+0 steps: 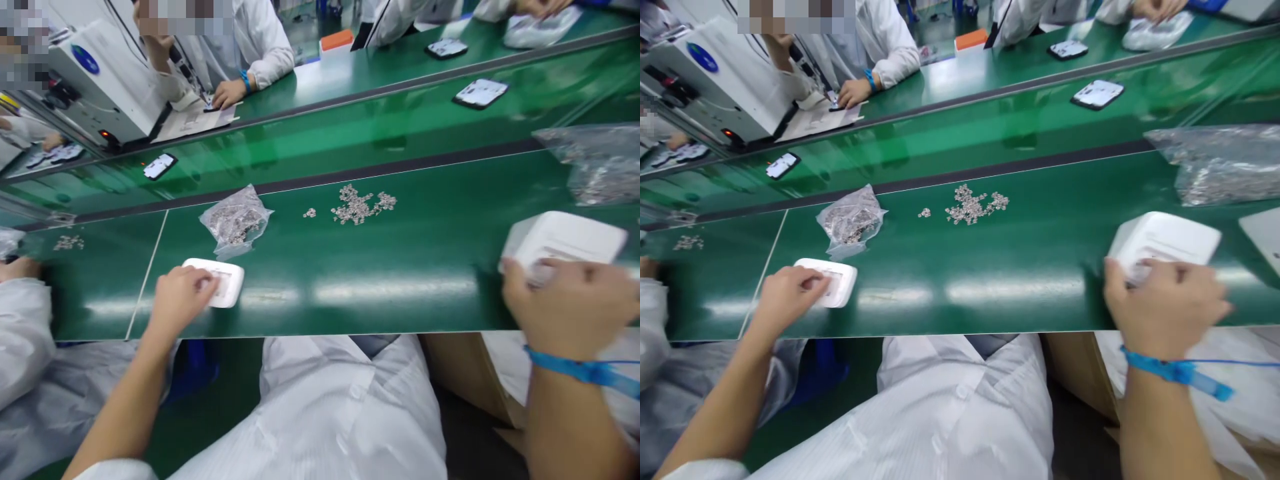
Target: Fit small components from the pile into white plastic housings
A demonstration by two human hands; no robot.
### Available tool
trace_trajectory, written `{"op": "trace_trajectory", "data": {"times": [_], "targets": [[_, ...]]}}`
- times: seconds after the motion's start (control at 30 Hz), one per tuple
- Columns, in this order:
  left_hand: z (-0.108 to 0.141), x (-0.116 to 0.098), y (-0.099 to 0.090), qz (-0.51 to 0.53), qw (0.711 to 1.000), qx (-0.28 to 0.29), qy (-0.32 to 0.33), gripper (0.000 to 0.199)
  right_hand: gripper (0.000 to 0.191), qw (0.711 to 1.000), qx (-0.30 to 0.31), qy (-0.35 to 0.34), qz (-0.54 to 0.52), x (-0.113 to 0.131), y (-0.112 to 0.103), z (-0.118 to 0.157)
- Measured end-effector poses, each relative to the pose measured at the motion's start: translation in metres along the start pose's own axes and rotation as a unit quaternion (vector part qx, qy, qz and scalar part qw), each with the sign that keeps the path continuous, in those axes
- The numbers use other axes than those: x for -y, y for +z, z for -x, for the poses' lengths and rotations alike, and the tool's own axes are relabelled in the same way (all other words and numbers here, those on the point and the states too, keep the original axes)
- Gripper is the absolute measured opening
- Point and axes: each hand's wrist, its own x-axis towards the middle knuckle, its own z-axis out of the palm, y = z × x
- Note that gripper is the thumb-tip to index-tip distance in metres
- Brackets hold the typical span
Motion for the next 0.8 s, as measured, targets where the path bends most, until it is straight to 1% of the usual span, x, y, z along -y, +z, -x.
{"op": "trace_trajectory", "data": {"times": [0.03,0.07,0.1,0.13,0.17,0.2,0.23,0.27,0.3,0.33,0.37,0.43,0.47,0.5,0.53,0.57,0.6,0.63,0.67,0.7,0.73,0.77,0.8], "targets": [[0.000,0.016,0.000,-0.008,1.000,-0.004,-0.026,0.032,0.047,0.998,-0.015,0.002,0.060,0.014,-0.002,0.006],[0.000,0.032,0.000,-0.017,0.999,-0.007,-0.048,0.032,0.045,0.996,-0.003,-0.012,0.092,0.030,-0.004,0.012],[-0.002,0.045,-0.001,-0.029,0.997,-0.015,-0.067,0.031,0.042,0.995,0.015,-0.035,0.097,0.045,-0.006,0.018],[-0.005,0.054,-0.002,-0.043,0.995,-0.035,-0.078,0.030,0.041,0.994,0.020,-0.054,0.092,0.061,-0.009,0.024],[-0.009,0.056,-0.004,-0.057,0.993,-0.069,-0.084,0.030,0.041,0.993,0.035,-0.076,0.086,0.077,-0.011,0.030],[-0.015,0.052,-0.006,-0.060,0.989,-0.111,-0.075,0.029,0.040,0.991,0.047,-0.096,0.075,0.091,-0.014,0.036],[-0.022,0.041,-0.007,-0.050,0.986,-0.150,-0.051,0.028,0.039,0.989,0.063,-0.116,0.060,0.105,-0.017,0.042],[-0.031,0.023,-0.006,-0.030,0.983,-0.180,-0.013,0.027,0.038,0.986,0.082,-0.135,0.042,0.117,-0.019,0.047],[-0.042,-0.001,-0.004,0.014,0.980,-0.190,0.048,0.027,0.037,0.983,0.100,-0.153,0.021,0.129,-0.022,0.053],[-0.053,-0.029,0.000,0.050,0.979,-0.164,0.115,0.026,0.036,0.978,0.117,-0.170,-0.004,0.139,-0.025,0.058],[-0.066,-0.059,0.005,0.072,0.973,-0.142,0.164,0.024,0.035,0.972,0.134,-0.189,-0.032,0.148,-0.027,0.061],[-0.091,-0.121,0.018,0.149,0.948,-0.113,0.258,0.023,0.032,0.954,0.167,-0.227,-0.100,0.161,-0.031,0.062],[-0.102,-0.149,0.024,0.194,0.930,-0.109,0.291,0.024,0.028,0.943,0.179,-0.240,-0.142,0.165,-0.031,0.058],[-0.112,-0.173,0.028,0.240,0.913,-0.114,0.309,0.024,0.024,0.935,0.181,-0.246,-0.181,0.168,-0.030,0.050],[-0.119,-0.192,0.031,0.289,0.894,-0.127,0.318,0.025,0.020,0.930,0.172,-0.246,-0.211,0.169,-0.027,0.038],[-0.122,-0.206,0.032,0.329,0.872,-0.146,0.331,0.025,0.017,0.929,0.157,-0.242,-0.232,0.169,-0.022,0.023],[-0.123,-0.215,0.033,0.360,0.846,-0.168,0.355,0.024,0.016,0.932,0.136,-0.238,-0.239,0.169,-0.014,0.005],[-0.120,-0.220,0.034,0.380,0.817,-0.189,0.392,0.022,0.015,0.933,0.127,-0.244,-0.230,0.168,-0.003,-0.014],[-0.115,-0.221,0.035,0.387,0.786,-0.206,0.435,0.021,0.016,0.930,0.137,-0.255,-0.225,0.166,0.009,-0.033],[-0.109,-0.221,0.036,0.381,0.761,-0.219,0.478,0.019,0.017,0.923,0.165,-0.267,-0.221,0.165,0.023,-0.051],[-0.102,-0.219,0.038,0.365,0.744,-0.229,0.511,0.019,0.018,0.922,0.185,-0.272,-0.204,0.164,0.037,-0.067],[-0.095,-0.216,0.040,0.342,0.736,-0.236,0.535,0.019,0.020,0.924,0.199,-0.271,-0.185,0.163,0.051,-0.079],[-0.090,-0.214,0.042,0.315,0.735,-0.243,0.550,0.021,0.021,0.924,0.209,-0.270,-0.171,0.163,0.063,-0.088]]}}
